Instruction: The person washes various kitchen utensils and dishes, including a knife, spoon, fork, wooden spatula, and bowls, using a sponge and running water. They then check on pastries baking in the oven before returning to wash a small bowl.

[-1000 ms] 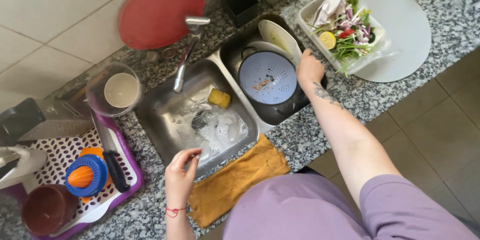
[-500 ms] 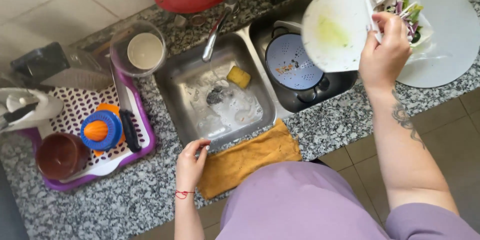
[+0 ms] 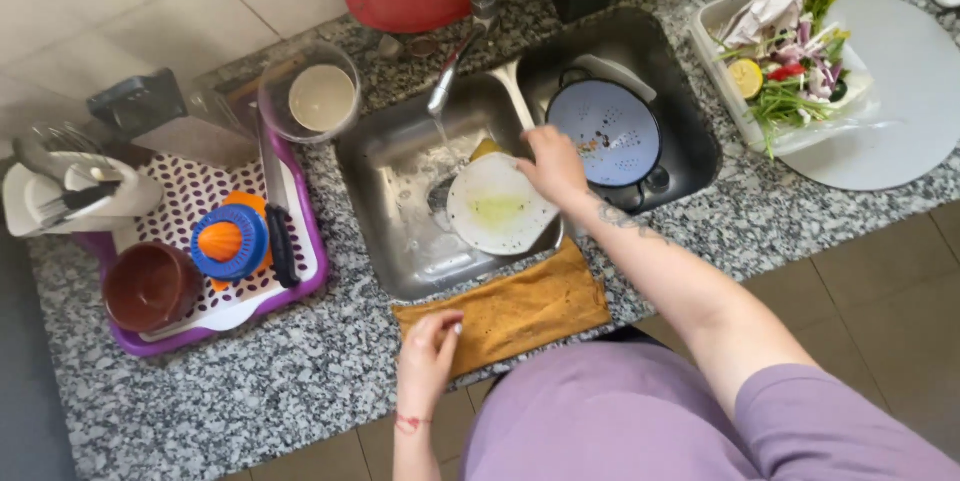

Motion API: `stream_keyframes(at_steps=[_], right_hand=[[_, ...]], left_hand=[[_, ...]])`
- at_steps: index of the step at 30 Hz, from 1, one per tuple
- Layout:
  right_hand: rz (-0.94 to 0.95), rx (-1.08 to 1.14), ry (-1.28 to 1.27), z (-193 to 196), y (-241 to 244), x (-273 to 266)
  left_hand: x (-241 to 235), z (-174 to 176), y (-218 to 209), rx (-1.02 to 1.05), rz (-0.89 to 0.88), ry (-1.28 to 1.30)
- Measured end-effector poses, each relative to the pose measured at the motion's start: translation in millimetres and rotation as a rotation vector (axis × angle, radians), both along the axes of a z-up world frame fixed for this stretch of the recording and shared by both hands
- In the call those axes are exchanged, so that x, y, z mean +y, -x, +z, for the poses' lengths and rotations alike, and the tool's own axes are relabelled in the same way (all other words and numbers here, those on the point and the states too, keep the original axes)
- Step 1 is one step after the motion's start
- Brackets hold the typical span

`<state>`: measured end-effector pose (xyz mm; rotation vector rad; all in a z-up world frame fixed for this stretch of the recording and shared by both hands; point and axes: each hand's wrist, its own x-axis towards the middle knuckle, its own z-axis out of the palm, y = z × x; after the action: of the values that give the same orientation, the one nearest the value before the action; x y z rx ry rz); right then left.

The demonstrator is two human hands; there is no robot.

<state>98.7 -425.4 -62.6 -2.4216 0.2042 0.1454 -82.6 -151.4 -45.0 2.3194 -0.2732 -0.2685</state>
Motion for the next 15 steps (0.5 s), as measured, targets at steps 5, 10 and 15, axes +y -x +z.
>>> stream_keyframes(at_steps=[5,10,15], right_hand=[[0.151,-0.352,0.497,39.6,-104.5,-21.8],[0.221,-0.372,0.742,4.5,-159.5,-36.0],[0.271,-0.484,0.871,-1.6,-155.7,-48.6]], left_hand=[[14.7,-15.3,36.5,0.178,0.149,0.016],[21.4,-7.9,55.0,0.211,0.292,0.073],[30.7,-40.2,62.8,-0.158,0.44,-0.097]])
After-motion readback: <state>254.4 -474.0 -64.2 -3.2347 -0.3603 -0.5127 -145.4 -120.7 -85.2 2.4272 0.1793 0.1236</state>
